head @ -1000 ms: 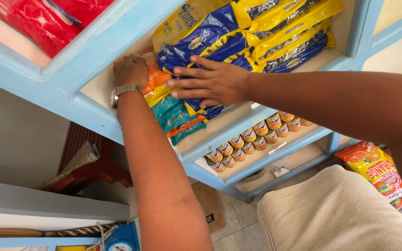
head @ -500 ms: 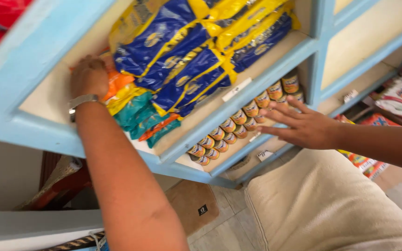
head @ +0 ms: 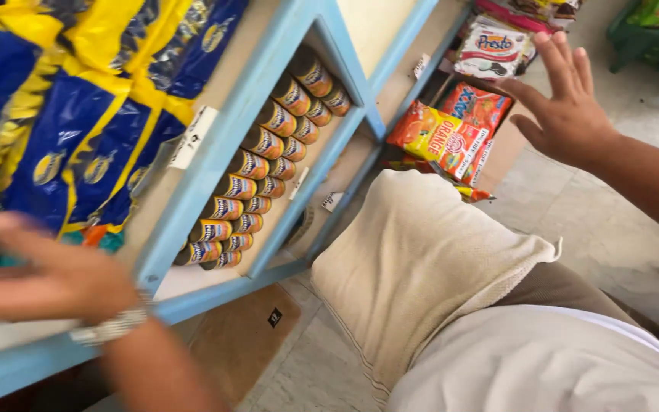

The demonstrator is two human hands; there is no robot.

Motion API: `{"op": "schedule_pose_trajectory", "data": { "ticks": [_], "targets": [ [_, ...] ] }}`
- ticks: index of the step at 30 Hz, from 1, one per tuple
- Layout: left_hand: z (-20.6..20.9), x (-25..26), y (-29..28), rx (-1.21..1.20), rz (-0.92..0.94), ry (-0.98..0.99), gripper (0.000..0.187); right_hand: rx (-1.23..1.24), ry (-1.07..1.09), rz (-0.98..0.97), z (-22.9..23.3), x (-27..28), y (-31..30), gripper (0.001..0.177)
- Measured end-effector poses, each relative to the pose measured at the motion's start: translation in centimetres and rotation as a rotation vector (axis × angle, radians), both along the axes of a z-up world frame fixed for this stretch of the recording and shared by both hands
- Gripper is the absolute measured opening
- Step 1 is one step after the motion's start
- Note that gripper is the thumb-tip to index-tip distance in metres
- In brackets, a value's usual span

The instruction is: Organizing and restocking various snack packets on grocery store shelves.

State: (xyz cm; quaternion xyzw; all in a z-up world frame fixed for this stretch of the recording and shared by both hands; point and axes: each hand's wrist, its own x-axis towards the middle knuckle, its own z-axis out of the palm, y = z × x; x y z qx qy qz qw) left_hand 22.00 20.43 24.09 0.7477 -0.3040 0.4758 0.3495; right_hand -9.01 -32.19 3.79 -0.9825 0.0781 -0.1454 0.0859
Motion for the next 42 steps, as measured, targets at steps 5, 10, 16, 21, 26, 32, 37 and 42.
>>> {"op": "schedule_pose_trajectory", "data": {
  "ticks": [5,10,16,21,26,32,37,42],
  "targets": [
    [-8.8,-11.3,-11.8,0.175,-0.116,0.111,0.019,0.03,0.041,-0.116,-1.8,-3.0,-2.1,0.057],
    [-15.5,-16.9,-20.2,0.216,-0.365,0.53,0.028,0.093,0.02,-0.118,-3.4,-3.0,-2.3,0.053],
    [-20.7,-17.9,-25.5,0.173,-0.476,0.864,0.025,0.179,0.066,-0.08,-6.4,-3.5,-1.3,0.049],
    [-29.4,-17.4,-29.0,0.017,-0.504,1.076,0.023,0.243,0.113,-0.043,-9.6,-3.2,-0.3,0.049],
    [-43.3,-17.3,-33.0,-0.66,-0.698,1.732,0.035,0.301,0.147,-0.042,-12.3,-2.4,0.2,0.051],
    [-41.0,-18.9,-37.8,-1.028,-0.553,2.275,0.045,0.38,0.091,-0.064,-14.8,-1.2,0.2,0.051],
    [-45.5,-20.3,-40.5,-0.619,-0.613,2.241,0.042,0.566,0.155,-0.158,-15.4,-0.2,0.1,0.05],
    [-49.5,-21.0,-42.9,-0.426,-0.659,2.094,0.045,0.686,0.173,-0.217,-20.7,0.3,-1.6,0.051]
  ]
}}
